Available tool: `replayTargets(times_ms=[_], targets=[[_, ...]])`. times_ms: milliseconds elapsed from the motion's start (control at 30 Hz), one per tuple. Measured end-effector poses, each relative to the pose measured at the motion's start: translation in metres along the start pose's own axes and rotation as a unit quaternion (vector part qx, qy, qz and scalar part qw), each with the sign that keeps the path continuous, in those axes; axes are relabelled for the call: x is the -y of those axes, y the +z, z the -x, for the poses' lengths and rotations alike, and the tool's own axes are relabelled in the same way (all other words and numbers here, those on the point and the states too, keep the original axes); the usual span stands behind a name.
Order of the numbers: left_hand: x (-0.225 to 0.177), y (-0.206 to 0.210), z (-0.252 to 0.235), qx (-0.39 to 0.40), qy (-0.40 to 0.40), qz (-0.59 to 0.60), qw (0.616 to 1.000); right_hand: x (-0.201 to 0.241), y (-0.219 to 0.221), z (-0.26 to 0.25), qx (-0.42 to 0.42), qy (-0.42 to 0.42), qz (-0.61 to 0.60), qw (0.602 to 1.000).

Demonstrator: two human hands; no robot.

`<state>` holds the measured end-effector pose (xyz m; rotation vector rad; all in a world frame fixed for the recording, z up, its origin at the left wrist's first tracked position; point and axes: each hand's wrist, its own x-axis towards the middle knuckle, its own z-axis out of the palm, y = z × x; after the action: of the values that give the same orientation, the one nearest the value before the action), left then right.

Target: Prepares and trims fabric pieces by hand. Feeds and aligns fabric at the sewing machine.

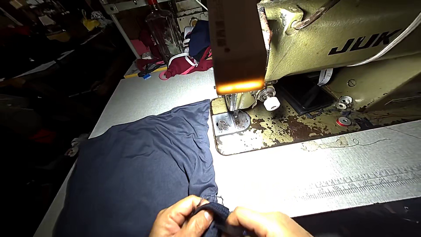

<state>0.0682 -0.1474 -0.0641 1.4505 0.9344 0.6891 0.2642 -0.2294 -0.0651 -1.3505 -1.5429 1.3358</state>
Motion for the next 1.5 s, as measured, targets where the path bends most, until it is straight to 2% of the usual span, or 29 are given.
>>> replayTargets(times_ms=[100,233,633,933,1233,1500], targets=[[0.002,-0.004,0.002,0.021,0.006,-0.025,0.999,0.0,0.006,-0.004,-0.06,0.024,0.083,0.994],[0.004,-0.004,0.002,0.031,0.012,-0.015,0.999,-0.001,0.007,-0.006,-0.068,0.021,0.107,0.992],[-0.001,0.0,0.006,0.041,0.01,-0.056,0.998,-0.001,0.005,-0.005,-0.047,0.036,0.075,0.995],[-0.007,0.001,0.002,0.044,-0.036,-0.022,0.998,-0.009,-0.001,-0.008,-0.031,0.013,0.047,0.998],[-0.009,0.003,0.002,0.03,-0.034,-0.014,0.999,-0.01,-0.002,-0.009,-0.017,0.023,0.009,1.0],[-0.008,0.003,0.003,0.038,-0.017,-0.03,0.999,-0.015,0.003,-0.012,-0.048,0.008,-0.009,0.999]])
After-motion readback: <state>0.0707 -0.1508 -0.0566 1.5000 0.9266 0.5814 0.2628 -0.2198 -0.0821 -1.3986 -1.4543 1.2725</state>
